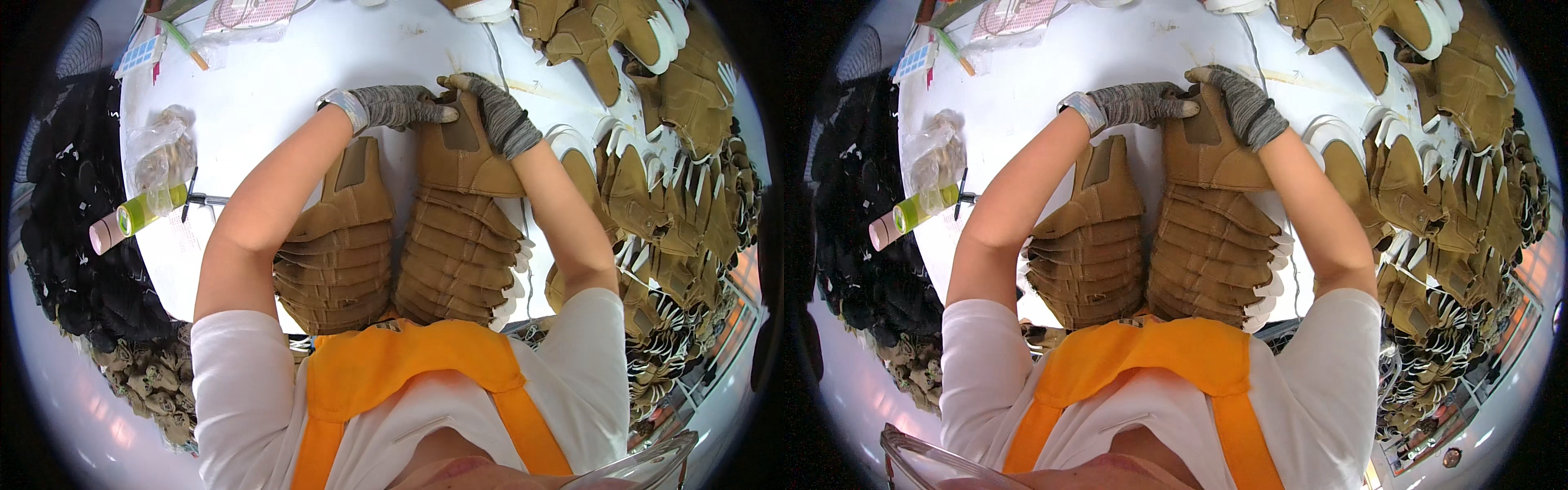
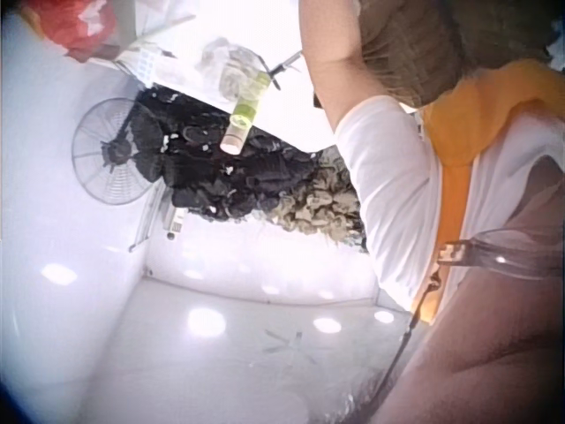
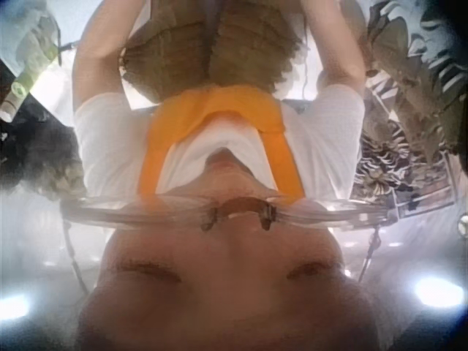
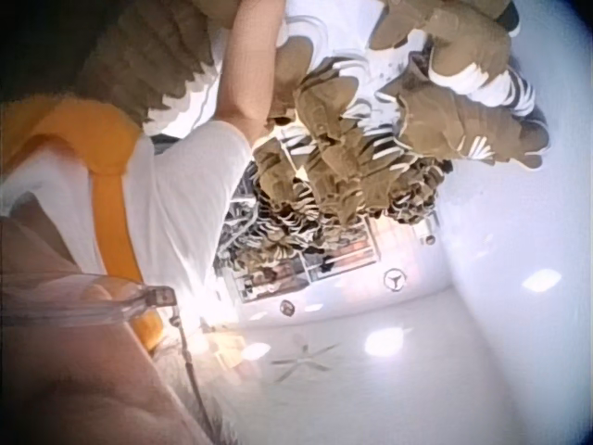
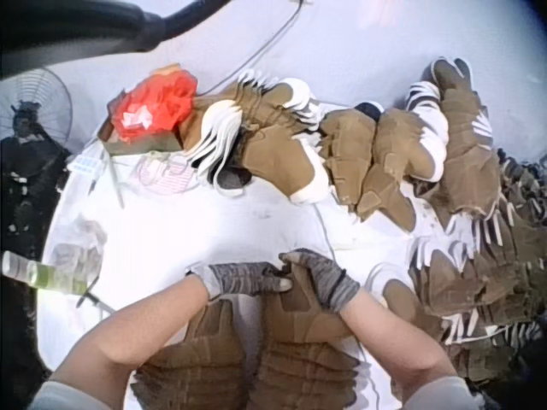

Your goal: The person bundles stacks of tan shoe upper components using white strings and secures the ends by hand.

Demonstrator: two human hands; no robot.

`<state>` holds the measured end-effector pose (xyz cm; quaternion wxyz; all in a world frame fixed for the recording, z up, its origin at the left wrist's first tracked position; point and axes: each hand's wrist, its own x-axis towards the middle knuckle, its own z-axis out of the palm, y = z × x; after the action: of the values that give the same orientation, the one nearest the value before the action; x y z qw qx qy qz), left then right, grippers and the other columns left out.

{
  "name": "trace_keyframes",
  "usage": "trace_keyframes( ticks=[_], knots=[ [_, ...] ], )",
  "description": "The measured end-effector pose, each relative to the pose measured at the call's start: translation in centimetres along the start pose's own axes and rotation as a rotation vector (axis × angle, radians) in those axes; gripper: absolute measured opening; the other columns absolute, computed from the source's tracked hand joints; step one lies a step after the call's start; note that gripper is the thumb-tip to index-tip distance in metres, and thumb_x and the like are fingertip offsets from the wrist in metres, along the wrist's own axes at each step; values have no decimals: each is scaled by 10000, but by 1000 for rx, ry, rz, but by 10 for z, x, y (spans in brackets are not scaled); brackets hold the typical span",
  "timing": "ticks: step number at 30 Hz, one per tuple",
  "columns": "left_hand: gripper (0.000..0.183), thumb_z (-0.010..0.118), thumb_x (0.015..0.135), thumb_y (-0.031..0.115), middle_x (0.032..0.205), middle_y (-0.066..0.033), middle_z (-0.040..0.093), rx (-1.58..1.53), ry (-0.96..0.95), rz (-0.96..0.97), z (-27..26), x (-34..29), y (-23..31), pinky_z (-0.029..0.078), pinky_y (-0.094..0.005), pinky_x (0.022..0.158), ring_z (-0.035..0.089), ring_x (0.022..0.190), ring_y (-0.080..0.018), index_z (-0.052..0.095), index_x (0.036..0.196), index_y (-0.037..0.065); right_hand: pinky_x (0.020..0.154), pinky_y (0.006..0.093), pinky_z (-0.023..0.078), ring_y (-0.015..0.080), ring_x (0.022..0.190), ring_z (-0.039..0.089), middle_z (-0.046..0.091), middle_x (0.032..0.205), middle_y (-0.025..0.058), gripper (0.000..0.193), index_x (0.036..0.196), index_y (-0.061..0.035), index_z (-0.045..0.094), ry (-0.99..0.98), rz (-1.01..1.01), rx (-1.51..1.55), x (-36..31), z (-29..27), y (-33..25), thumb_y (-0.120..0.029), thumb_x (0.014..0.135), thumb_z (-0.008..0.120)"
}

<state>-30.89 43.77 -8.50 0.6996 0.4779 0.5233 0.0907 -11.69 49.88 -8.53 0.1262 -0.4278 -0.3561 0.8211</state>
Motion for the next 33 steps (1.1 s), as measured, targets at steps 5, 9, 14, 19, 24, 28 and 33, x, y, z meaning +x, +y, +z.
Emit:
trace_keyframes(
  ticks=[5, 9, 14, 19, 24, 28, 33],
  knots=[
    [765, 694, 713, 571, 1256, -112, 536, 33, 157, 288, -12, 9, 0, 314, -377, 1045, 420, 1235, -271, 508, 1287, 100, 830, 244, 458, 144, 910, 570, 638, 1000, 72, 304, 1083, -18, 629, 106, -187, -86, 7, 2, 8, -246, 896, 558],
    [653, 687, 737, 547, 1196, -92, 571, -153, 242, 93, -18, 12, -2, 377, -364, 960, 480, 1120, -222, 580, 1220, 121, 871, 250, 430, 155, 948, 556, 627, 1044, 75, 309, 1138, -5, 596, 98, -400, -475, 13, -2, 16, -216, 925, 519],
    [509, 658, 812, 448, 1149, -29, 592, -2, 115, 156, -30, 19, -15, 417, -317, 900, 506, 1039, -173, 577, 1224, 158, 1000, 272, 355, 209, 1154, 487, 534, 1236, 136, 372, 1278, 14, 462, 55, -307, -609, 4, -10, 12, -188, 966, 444],
    [510, 591, 847, 489, 1196, -19, 563, -99, 25, 157, -27, 21, -17, 419, -312, 917, 495, 1073, -163, 543, 1262, 197, 1040, 303, 316, 252, 1232, 428, 457, 1330, 174, 873, 1376, 12, 331, -348, 69, -839, -22, -45, -4, -653, 830, 476],
    [780, 574, 744, 681, 1284, -103, 502, -180, 86, 120, -8, 2, 0, 434, -377, 933, 472, 1158, -233, 483, 1314, 157, 979, 321, 380, 254, 1157, 493, 516, 1265, 169, 941, 1335, 1, 412, -415, 102, -1064, -19, -43, -8, -755, 774, 424],
    [934, 560, 679, 764, 1284, -186, 487, -148, 133, 86, -2, 6, -2, 448, -396, 933, 477, 1178, -288, 456, 1323, 95, 942, 292, 404, 197, 1039, 550, 597, 1147, 111, 842, 1223, -9, 540, -415, 86, -1253, -20, -32, -24, -729, 803, 413],
    [989, 541, 667, 789, 1240, -223, 507, -168, 61, 136, -12, 21, -17, 473, -400, 893, 521, 1117, -309, 463, 1299, 32, 960, 278, 396, 187, 1080, 527, 562, 1202, 117, 797, 1270, -8, 495, -323, 164, -811, -27, -16, -9, -675, 838, 435]
  ],
)
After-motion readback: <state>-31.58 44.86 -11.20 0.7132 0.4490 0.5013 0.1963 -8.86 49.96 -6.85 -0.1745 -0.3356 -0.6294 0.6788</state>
